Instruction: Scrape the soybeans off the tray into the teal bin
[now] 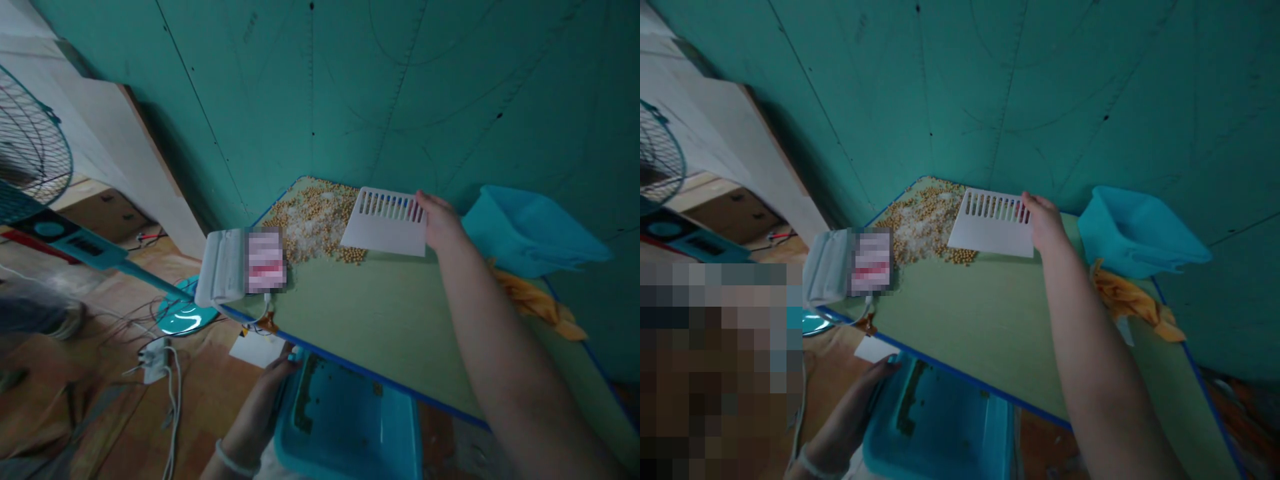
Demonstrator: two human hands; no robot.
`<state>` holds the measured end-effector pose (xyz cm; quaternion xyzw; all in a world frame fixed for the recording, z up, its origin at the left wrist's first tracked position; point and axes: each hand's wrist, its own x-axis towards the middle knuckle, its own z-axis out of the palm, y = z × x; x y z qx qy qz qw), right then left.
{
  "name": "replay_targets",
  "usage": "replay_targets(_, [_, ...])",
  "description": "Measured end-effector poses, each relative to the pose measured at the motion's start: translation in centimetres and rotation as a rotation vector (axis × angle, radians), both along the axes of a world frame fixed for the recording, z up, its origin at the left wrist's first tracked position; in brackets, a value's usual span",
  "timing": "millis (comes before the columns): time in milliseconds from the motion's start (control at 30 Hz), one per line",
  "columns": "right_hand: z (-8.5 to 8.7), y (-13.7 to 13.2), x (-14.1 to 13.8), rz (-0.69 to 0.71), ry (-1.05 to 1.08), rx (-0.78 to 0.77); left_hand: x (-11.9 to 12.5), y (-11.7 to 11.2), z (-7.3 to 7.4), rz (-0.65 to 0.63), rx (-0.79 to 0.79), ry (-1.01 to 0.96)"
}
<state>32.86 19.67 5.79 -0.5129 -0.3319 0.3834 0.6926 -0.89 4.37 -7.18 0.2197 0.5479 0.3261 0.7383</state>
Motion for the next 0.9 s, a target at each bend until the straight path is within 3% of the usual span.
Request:
replay_targets(233, [-1.0, 0.2, 0.4, -0.042, -0.009, -0.063, 0.3, 0.0, 0.3, -0.053, 0.049, 0.037])
replay_targets(600, [-1.2, -0.2, -0.5, -0.01, -0.025, -0.149, 0.8, -1.8, 2.2, 0.032, -0.049, 0.065])
replay_targets(900, [-1.6, -0.3, -1.0, 0.055, -0.023, -0.196, 0.9, -1.8, 2.6, 0.037, -0.01, 0.033])
